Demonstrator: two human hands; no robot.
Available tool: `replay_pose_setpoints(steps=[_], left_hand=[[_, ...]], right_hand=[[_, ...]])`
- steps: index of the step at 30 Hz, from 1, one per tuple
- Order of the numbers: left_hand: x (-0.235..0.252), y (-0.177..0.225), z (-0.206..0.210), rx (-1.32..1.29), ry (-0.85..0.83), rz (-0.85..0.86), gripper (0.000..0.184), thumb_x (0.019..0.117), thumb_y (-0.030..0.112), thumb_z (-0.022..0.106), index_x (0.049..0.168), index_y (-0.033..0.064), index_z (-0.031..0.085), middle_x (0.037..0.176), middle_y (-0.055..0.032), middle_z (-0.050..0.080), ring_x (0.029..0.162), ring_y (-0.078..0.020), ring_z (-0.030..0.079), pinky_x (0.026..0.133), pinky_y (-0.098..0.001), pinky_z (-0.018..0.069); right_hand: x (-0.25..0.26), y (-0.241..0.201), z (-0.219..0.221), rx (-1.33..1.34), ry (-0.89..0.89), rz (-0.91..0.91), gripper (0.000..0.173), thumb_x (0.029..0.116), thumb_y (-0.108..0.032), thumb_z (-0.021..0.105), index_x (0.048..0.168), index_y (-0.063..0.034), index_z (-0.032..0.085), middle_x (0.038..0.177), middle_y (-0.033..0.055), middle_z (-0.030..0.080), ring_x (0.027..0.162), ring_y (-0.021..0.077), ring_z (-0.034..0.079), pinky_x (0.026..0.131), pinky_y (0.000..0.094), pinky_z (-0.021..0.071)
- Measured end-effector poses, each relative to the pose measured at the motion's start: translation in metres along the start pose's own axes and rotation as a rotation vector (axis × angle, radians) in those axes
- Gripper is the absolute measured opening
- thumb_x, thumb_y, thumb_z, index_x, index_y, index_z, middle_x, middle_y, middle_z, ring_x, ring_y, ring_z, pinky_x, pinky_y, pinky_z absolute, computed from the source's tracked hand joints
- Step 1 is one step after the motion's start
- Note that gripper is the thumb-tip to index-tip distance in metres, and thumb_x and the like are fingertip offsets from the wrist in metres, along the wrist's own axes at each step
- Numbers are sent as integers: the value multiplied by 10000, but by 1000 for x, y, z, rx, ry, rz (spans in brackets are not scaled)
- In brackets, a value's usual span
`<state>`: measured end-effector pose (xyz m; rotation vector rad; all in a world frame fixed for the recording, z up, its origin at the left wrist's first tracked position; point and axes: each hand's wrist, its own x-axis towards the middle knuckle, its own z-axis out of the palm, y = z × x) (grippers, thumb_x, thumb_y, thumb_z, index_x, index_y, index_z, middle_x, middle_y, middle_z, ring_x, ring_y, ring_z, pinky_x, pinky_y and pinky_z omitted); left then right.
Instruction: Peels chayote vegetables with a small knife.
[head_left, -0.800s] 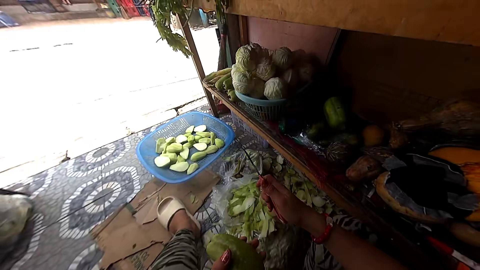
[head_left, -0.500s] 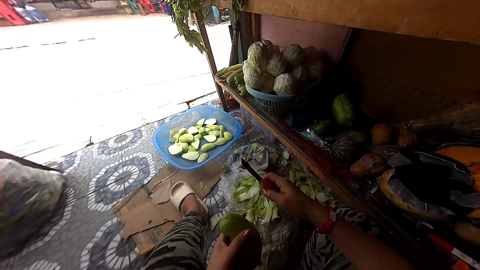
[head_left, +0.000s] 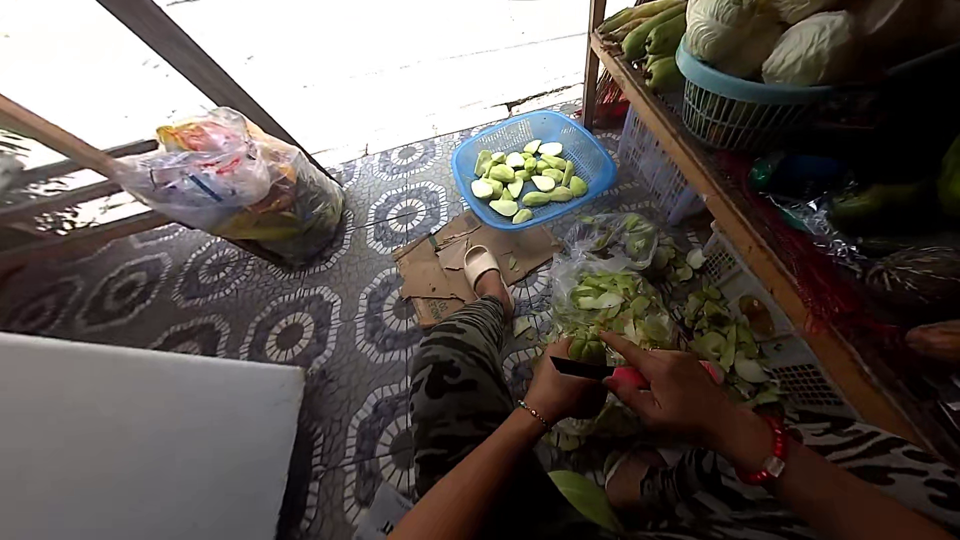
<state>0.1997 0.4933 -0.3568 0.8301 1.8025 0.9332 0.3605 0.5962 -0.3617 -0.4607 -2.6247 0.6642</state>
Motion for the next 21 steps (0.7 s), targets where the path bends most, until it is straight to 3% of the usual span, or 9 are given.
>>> replay_pose_setpoints(steps=[2, 5, 11, 13, 15, 16, 18, 20, 21], left_hand=[[3, -5, 4, 95, -34, 31, 372, 823, 192, 767, 1130, 10, 658, 1014, -85, 696, 957, -148, 664, 900, -390, 538], [6, -6, 8, 117, -85, 20, 392, 796, 245, 794, 1101, 34, 666, 996, -68, 694, 945, -149, 667, 880, -399, 542], [13, -4, 9, 191, -149, -109, 459, 802, 330, 830, 1122, 43, 669, 1016, -98, 700, 963, -202, 675, 899, -454, 538], [12, -2, 9, 234, -174, -150, 411, 794, 349, 817, 1057, 65, 679, 926, -73, 703, 867, -187, 686, 823, -450, 552], [3, 0, 3, 245, -219, -158, 440, 808, 344, 812, 1093, 44, 662, 945, -92, 695, 880, -201, 684, 835, -451, 557], [-2, 0, 0, 225, -215, -137, 440, 801, 333, 814, 1096, 44, 661, 944, -83, 695, 874, -183, 683, 830, -428, 560], [-8, -1, -7, 91, -161, -96, 408, 796, 291, 819, 1079, 40, 666, 922, -59, 695, 850, -137, 681, 820, -368, 565], [-8, -2, -9, -207, -66, -94, 331, 844, 223, 784, 1065, 10, 661, 894, -63, 707, 823, -135, 697, 801, -340, 584], [-7, 0, -10, -418, -41, -120, 293, 911, 186, 707, 1104, -19, 624, 911, -89, 707, 836, -164, 704, 806, -353, 594]], right_hand=[[-4, -3, 4, -82, 36, 12, 612, 1014, -495, 412, 1341, -50, 674, 599, 77, 619, 483, 258, 588, 454, 428, 466], [-9, 0, 1, -143, 16, 55, 586, 1025, -491, 399, 1332, -88, 693, 630, 92, 643, 522, 285, 620, 476, 444, 480], [-9, 13, -8, 71, -187, 210, 536, 1042, -478, 437, 1433, -160, 621, 742, 137, 691, 627, 324, 647, 574, 524, 497], [-5, 23, -14, 87, -299, 325, 519, 1054, -473, 433, 1475, -209, 582, 830, 168, 715, 723, 365, 672, 650, 572, 505], [1, 42, -26, 95, -536, 520, 509, 1077, -475, 421, 1528, -256, 512, 1089, 197, 727, 982, 404, 683, 849, 624, 492], [4, 53, -28, 86, -676, 617, 507, 1087, -472, 415, 1532, -248, 504, 1247, 191, 694, 1146, 403, 649, 966, 633, 456], [4, 72, -25, 63, -875, 758, 511, 1090, -466, 417, 1476, -168, 566, 1378, 206, 623, 1303, 409, 561, 1065, 648, 385], [7, 76, -25, 0, -878, 850, 526, 1092, -477, 390, 1353, -103, 651, 1312, 224, 645, 1268, 416, 575, 1024, 654, 401], [10, 72, -26, 0, -773, 864, 528, 1098, -468, 378, 1299, -74, 666, 1238, 233, 666, 1202, 417, 605, 982, 649, 421]])
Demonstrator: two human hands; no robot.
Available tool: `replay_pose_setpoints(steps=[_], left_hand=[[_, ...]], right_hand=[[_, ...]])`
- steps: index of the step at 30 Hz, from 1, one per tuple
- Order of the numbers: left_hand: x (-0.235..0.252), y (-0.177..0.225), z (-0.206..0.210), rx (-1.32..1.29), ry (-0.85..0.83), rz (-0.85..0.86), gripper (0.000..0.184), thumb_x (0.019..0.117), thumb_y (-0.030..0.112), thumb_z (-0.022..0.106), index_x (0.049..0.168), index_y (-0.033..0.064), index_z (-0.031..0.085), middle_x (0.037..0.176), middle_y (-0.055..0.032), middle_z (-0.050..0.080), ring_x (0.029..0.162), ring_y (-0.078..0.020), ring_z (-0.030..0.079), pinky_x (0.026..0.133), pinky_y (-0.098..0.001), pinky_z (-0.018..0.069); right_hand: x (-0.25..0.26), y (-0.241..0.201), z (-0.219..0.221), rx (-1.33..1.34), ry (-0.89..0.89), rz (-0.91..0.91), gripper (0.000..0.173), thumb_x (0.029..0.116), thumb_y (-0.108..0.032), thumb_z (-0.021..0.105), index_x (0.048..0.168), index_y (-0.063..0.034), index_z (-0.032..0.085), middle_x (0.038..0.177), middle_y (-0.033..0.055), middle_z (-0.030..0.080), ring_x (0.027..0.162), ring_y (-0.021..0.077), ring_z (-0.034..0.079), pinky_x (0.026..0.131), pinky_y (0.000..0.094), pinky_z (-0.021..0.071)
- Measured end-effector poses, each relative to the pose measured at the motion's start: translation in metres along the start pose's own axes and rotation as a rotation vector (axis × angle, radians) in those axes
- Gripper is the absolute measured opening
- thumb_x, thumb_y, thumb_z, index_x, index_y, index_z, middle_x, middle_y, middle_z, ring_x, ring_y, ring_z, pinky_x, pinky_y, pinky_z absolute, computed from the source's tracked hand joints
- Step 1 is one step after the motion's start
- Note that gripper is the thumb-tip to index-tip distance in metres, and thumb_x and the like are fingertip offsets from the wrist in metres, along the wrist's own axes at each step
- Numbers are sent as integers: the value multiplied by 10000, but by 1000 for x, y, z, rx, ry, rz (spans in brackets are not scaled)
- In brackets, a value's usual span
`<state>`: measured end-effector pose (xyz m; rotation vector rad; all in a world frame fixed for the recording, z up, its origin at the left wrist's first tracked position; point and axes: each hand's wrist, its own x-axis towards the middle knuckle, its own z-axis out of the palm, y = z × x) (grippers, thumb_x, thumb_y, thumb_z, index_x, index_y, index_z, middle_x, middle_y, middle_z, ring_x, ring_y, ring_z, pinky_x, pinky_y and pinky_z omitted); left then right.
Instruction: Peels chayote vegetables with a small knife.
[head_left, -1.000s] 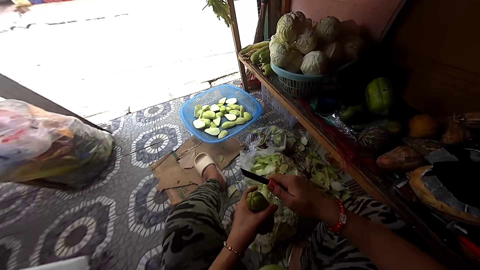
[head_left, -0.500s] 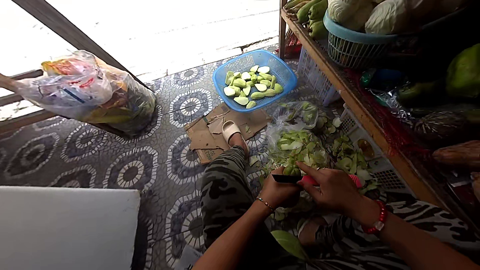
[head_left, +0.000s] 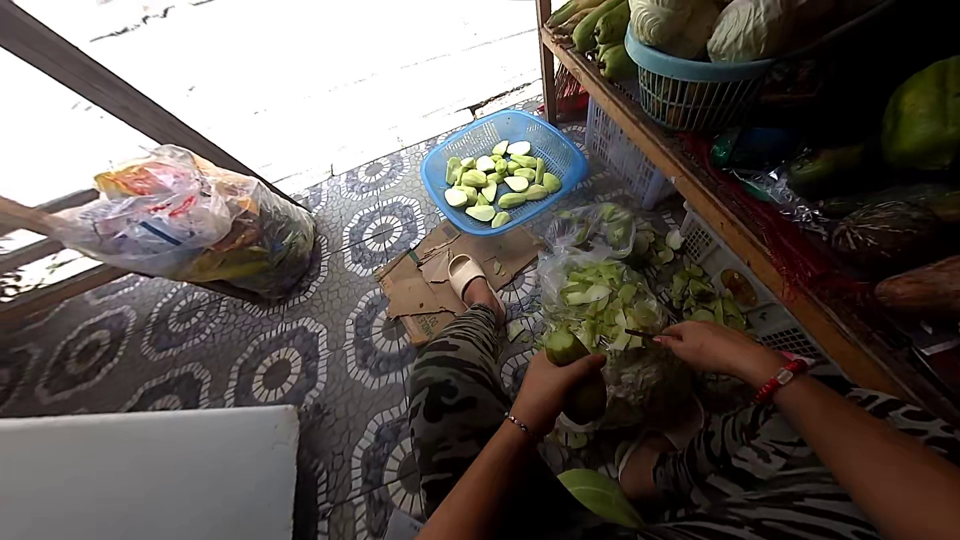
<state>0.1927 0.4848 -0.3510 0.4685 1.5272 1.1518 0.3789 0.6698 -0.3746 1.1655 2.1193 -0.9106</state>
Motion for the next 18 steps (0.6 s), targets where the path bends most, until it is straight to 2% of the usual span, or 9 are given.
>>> replay_pose_setpoints(steps=[1, 2, 3, 5, 6, 9, 11, 13, 18], left_hand=[[0, 4, 0, -220, 1, -34, 277, 1004, 190, 587, 1168, -33, 568, 960, -123, 699, 877, -204, 706, 826, -380, 595], [1, 9, 0, -423, 14, -83, 295, 1076, 252, 468, 1196, -10, 529, 995, -131, 681, 903, -226, 696, 825, -393, 589], [3, 16, 0, -593, 51, -129, 323, 1097, 338, 405, 1159, 43, 520, 984, -116, 677, 883, -221, 696, 781, -376, 590], [7, 23, -1, -841, 136, -194, 405, 1070, 476, 399, 1088, 101, 552, 934, -98, 673, 803, -206, 683, 677, -345, 580], [9, 24, -2, -918, 153, -208, 449, 1055, 527, 394, 1086, 108, 554, 928, -100, 660, 797, -210, 673, 667, -347, 573], [12, 28, 0, -1081, 142, -180, 505, 1040, 574, 365, 1053, 106, 555, 895, -105, 659, 790, -221, 683, 680, -365, 591], [14, 31, 5, -1143, 124, -136, 505, 1053, 546, 343, 1004, 105, 583, 843, -95, 679, 755, -203, 696, 675, -350, 595], [15, 32, 7, -1206, 121, -108, 470, 1060, 513, 351, 1000, 106, 579, 842, -93, 678, 769, -200, 702, 698, -346, 599], [15, 36, 8, -1280, 157, -13, 457, 1056, 499, 374, 991, 104, 596, 853, -96, 689, 794, -206, 711, 715, -349, 603]], right_hand=[[-4, -7, 0, 84, 128, -54, 505, 1106, -435, 377, 1285, -54, 656, 1147, 237, 679, 1105, 413, 633, 928, 636, 442], [-8, -15, 2, 187, 268, -162, 481, 1110, -396, 382, 1330, -48, 630, 1055, 227, 681, 982, 388, 644, 867, 606, 461], [-11, -24, 5, 272, 403, -298, 492, 1105, -376, 384, 1409, -48, 588, 977, 196, 680, 858, 329, 631, 796, 549, 483], [-15, -40, 18, 333, 651, -586, 571, 1064, -412, 390, 1467, -36, 540, 768, 73, 612, 620, 173, 520, 590, 396, 468], [-18, -48, 23, 326, 737, -718, 613, 1051, -444, 414, 1470, -12, 530, 701, 43, 586, 551, 141, 485, 517, 359, 449], [-24, -69, 34, 144, 892, -1005, 690, 1040, -516, 439, 1453, 30, 528, 631, 57, 587, 485, 174, 518, 454, 357, 453], [-23, -80, 39, 3, 985, -1063, 704, 1032, -534, 432, 1420, 39, 558, 577, 42, 560, 458, 186, 512, 438, 348, 431], [-20, -86, 41, -73, 1053, -1048, 693, 1020, -515, 431, 1383, 53, 592, 530, 30, 521, 425, 188, 478, 423, 341, 397], [-20, -96, 44, -38, 1090, -973, 720, 1011, -525, 435, 1361, 81, 601, 517, 22, 507, 406, 175, 450, 410, 317, 369]])
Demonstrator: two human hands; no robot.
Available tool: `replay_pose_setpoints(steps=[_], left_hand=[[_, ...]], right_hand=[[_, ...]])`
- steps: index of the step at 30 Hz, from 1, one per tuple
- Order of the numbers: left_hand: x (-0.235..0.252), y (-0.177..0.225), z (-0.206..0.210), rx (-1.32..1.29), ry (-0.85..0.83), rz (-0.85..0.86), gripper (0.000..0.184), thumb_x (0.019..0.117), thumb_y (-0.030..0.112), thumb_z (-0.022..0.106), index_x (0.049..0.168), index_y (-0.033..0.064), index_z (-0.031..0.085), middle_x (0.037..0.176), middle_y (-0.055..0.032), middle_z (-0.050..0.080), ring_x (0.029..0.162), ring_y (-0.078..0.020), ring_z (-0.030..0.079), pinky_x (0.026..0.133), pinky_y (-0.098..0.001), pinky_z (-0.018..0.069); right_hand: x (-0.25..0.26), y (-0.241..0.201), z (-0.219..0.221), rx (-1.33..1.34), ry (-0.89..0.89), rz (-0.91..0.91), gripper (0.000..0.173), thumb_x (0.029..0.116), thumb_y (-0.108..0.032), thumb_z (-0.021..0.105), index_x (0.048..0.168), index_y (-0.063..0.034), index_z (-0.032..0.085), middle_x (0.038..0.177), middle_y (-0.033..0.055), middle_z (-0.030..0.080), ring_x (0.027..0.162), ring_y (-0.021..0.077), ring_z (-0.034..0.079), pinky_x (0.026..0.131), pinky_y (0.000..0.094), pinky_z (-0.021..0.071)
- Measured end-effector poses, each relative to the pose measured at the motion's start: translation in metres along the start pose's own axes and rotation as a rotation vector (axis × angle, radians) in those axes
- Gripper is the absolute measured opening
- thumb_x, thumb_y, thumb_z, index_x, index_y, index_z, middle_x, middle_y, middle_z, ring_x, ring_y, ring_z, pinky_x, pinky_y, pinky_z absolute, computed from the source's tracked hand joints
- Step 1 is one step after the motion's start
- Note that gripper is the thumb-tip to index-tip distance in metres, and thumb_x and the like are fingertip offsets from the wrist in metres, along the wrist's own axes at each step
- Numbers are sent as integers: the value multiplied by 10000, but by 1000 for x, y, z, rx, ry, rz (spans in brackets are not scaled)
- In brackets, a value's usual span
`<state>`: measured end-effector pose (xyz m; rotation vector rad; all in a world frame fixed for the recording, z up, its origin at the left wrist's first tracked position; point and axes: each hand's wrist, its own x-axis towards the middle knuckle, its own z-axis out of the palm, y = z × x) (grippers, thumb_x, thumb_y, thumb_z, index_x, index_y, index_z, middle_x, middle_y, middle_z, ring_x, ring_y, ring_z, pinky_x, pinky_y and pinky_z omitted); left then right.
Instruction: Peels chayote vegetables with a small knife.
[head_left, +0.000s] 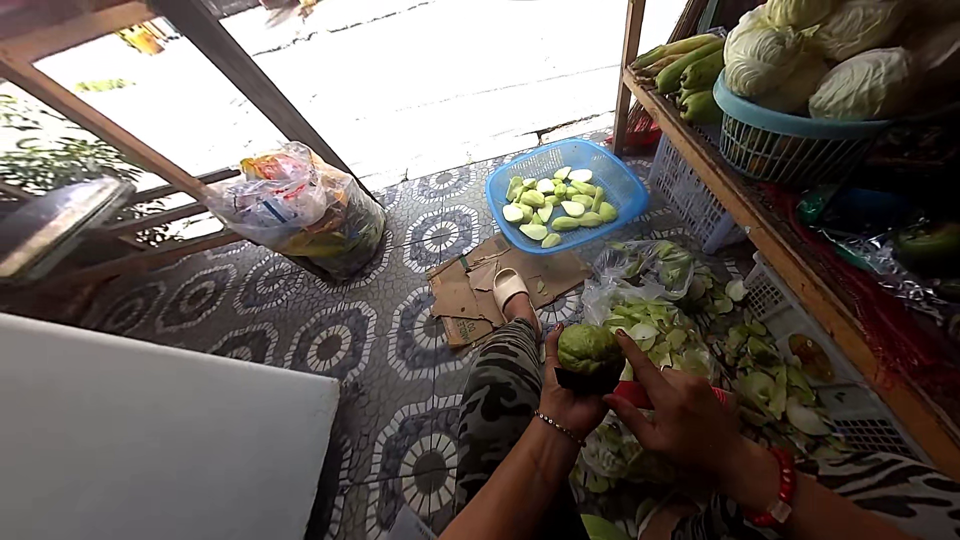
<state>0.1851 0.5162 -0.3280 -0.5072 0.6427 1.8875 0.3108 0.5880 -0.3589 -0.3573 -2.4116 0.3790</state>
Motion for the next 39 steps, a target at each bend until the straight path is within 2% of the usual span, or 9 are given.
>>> replay_pose_setpoints(steps=[6, 11, 15, 20, 22, 25, 30, 33, 39], left_hand=[[-4, 1, -5, 65, -86, -40, 593, 1023, 640, 345, 1069, 113, 614, 940, -98, 709, 856, -199, 720, 722, -334, 609], [-5, 10, -14, 130, -39, 5, 433, 1064, 461, 384, 1203, 89, 556, 1090, -134, 697, 978, -254, 716, 800, -405, 619], [-5, 13, -12, 116, -6, 33, 316, 993, 321, 423, 1137, 75, 559, 1033, -168, 703, 917, -288, 727, 721, -445, 627], [-4, 15, -11, 209, 50, 52, 599, 1031, 588, 243, 1027, 94, 583, 868, -90, 713, 780, -195, 731, 651, -375, 626], [0, 19, -16, 192, -36, 30, 748, 992, 721, 251, 1028, 72, 621, 886, -107, 728, 799, -213, 740, 660, -373, 631], [2, 22, -19, 219, -5, 41, 744, 961, 762, 312, 1072, 102, 637, 931, -101, 727, 811, -225, 737, 649, -391, 628], [-2, 11, -10, 433, 107, 64, 466, 1079, 509, 314, 1093, 124, 575, 944, -82, 710, 826, -196, 726, 674, -362, 624], [-2, 4, -8, 434, 129, -8, 346, 1069, 361, 344, 1089, 101, 572, 943, -106, 697, 835, -222, 720, 698, -392, 620], [2, -9, -5, 352, -41, -80, 512, 1088, 476, 289, 1022, 81, 607, 876, -105, 714, 787, -205, 728, 681, -369, 624]], right_hand=[[4, 13, -10, 102, -50, -44, 707, 1050, -527, 390, 1390, 62, 581, 543, 25, 512, 435, 166, 471, 427, 313, 401], [8, 27, -25, 145, -213, -4, 607, 1066, -457, 407, 1457, -16, 552, 610, 52, 589, 521, 228, 579, 499, 395, 483], [8, 28, -29, 155, -248, -9, 555, 1044, -412, 482, 1448, -42, 574, 584, 59, 565, 507, 244, 572, 491, 406, 467], [7, 16, -25, 282, -374, -60, 709, 979, -494, 578, 1486, -3, 509, 585, 74, 560, 511, 267, 573, 497, 428, 467], [6, 13, -27, 381, -341, -55, 721, 936, -416, 628, 1460, 59, 486, 644, 91, 599, 552, 263, 602, 523, 422, 493], [5, 11, -35, 417, -258, 92, 438, 907, -168, 622, 1274, 70, 596, 806, 161, 680, 687, 294, 680, 606, 435, 549], [1, 30, -36, 382, -163, 195, 332, 991, -175, 613, 1237, 44, 657, 1031, 211, 696, 903, 311, 699, 783, 417, 576], [0, 28, -36, 327, -115, 157, 402, 974, -199, 624, 1304, 28, 656, 993, 208, 703, 831, 304, 693, 729, 400, 571], [-13, 22, -28, 166, -101, 13, 544, 1058, -403, 418, 1337, 3, 649, 762, 96, 695, 625, 223, 643, 568, 366, 513]])
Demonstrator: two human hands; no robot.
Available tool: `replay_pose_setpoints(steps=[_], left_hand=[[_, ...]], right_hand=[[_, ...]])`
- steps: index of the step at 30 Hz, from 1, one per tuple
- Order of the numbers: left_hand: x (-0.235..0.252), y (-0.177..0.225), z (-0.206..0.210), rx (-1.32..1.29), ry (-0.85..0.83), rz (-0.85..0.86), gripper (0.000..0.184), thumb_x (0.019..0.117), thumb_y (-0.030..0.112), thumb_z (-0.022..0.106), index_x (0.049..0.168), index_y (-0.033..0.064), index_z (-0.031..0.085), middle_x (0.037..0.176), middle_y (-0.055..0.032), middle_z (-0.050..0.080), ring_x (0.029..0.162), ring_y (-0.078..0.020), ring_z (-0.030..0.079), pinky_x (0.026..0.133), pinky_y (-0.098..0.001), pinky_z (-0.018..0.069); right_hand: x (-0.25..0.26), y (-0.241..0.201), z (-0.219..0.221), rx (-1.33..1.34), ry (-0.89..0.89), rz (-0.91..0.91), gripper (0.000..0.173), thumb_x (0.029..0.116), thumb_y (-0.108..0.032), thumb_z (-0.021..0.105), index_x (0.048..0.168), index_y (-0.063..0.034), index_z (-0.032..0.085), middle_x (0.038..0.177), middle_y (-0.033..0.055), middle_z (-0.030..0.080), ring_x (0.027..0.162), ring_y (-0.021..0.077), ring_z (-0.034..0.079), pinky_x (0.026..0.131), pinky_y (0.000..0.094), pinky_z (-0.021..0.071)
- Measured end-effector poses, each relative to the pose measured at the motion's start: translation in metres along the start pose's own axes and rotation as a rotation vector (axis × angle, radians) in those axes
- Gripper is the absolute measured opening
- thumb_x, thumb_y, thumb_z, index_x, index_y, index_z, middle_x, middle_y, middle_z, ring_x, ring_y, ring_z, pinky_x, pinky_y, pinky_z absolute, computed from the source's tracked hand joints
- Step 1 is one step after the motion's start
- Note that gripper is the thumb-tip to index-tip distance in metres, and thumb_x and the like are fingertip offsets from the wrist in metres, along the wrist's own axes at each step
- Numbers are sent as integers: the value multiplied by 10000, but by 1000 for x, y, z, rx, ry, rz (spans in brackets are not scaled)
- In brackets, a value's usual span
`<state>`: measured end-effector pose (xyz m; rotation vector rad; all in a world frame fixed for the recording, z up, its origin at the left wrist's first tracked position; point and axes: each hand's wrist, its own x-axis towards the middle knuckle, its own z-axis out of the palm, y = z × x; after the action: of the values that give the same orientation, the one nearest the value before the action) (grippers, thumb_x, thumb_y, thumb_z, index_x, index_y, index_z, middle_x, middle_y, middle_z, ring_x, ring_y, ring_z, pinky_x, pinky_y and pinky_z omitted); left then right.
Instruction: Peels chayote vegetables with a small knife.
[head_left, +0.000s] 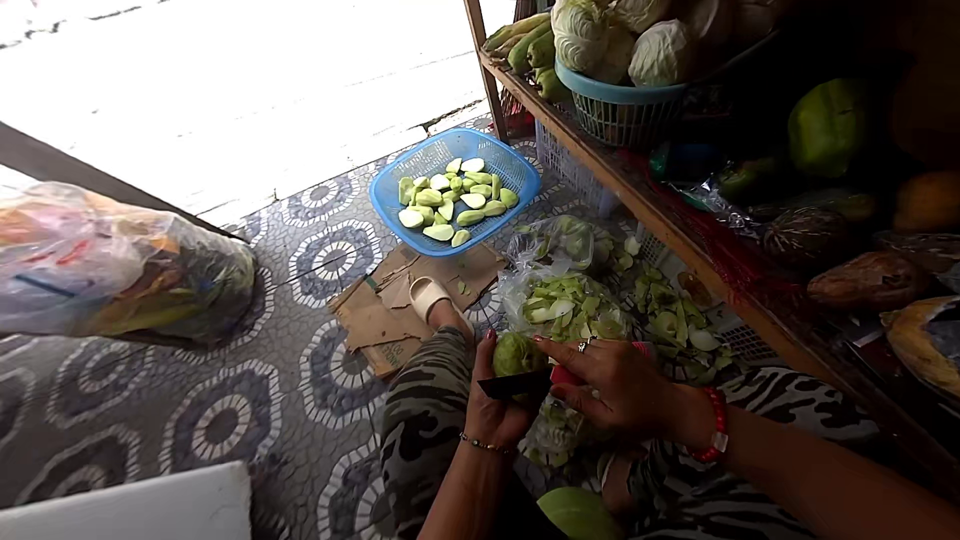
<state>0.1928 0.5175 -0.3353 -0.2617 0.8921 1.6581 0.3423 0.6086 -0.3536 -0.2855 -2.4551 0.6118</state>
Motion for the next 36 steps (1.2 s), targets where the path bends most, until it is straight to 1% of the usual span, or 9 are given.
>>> replay_pose_setpoints(steps=[2, 5, 9, 17, 21, 25, 30, 33, 36], left_hand=[[1, 1, 5, -66, 46, -10, 506, 1083, 492, 288, 1035, 78, 573, 851, -101, 690, 755, -205, 710, 675, -364, 613], [3, 1, 6, -121, 96, -49, 477, 1074, 493, 323, 1050, 84, 566, 843, -99, 673, 738, -200, 696, 667, -343, 601], [4, -2, 7, -147, 111, -46, 415, 1077, 434, 348, 985, 92, 563, 791, -84, 666, 697, -180, 691, 652, -324, 600], [5, -1, 2, 51, 166, -147, 361, 1065, 407, 406, 1022, 80, 555, 826, -110, 658, 702, -205, 681, 627, -338, 590], [2, -2, -4, 191, 155, -201, 358, 1072, 392, 405, 1004, 84, 574, 838, -106, 660, 717, -206, 674, 640, -345, 583], [2, -1, -12, 240, 125, -226, 365, 1076, 397, 398, 1014, 83, 572, 850, -104, 654, 712, -197, 666, 638, -333, 578], [-4, -4, -19, 295, 95, -194, 487, 1097, 466, 306, 1027, 73, 585, 819, -88, 664, 709, -181, 675, 644, -330, 583], [-4, -5, -17, 360, 89, -158, 521, 1107, 471, 239, 1066, 71, 570, 853, -91, 659, 741, -189, 670, 665, -340, 577], [-10, -2, -18, 447, 37, -119, 453, 1114, 409, 284, 1117, 62, 576, 892, -90, 665, 786, -187, 680, 720, -346, 587]], right_hand=[[-2, 0, 5, -61, 12, -60, 593, 1048, -428, 409, 1379, 23, 607, 634, 58, 622, 505, 207, 549, 489, 359, 445], [-2, 2, 9, -165, 30, -97, 632, 1043, -470, 397, 1374, 24, 612, 592, 63, 595, 468, 234, 522, 458, 371, 415], [-2, -1, 11, -230, 16, -103, 609, 1055, -459, 376, 1368, -2, 628, 624, 75, 619, 496, 253, 559, 468, 373, 437], [-12, 18, 6, -173, -39, -56, 671, 1049, -515, 368, 1397, 9, 602, 545, 57, 541, 442, 245, 519, 433, 386, 415], [-22, 32, -1, -92, -106, 76, 703, 1035, -529, 399, 1443, 23, 547, 612, 89, 595, 479, 267, 564, 455, 432, 461], [-22, 38, -11, -9, -271, 220, 711, 1026, -534, 443, 1512, -16, 468, 711, 112, 619, 576, 302, 592, 544, 488, 483], [-20, 23, 4, -12, -191, 40, 667, 1042, -525, 399, 1447, -14, 539, 618, 79, 589, 491, 274, 573, 462, 447, 468], [-13, 29, -4, 111, -327, 234, 669, 1034, -494, 458, 1517, -31, 453, 729, 114, 619, 590, 310, 599, 548, 509, 494], [-7, 54, -26, 187, -507, 517, 652, 1054, -452, 463, 1590, -100, 343, 795, 116, 587, 709, 302, 566, 686, 534, 477]])
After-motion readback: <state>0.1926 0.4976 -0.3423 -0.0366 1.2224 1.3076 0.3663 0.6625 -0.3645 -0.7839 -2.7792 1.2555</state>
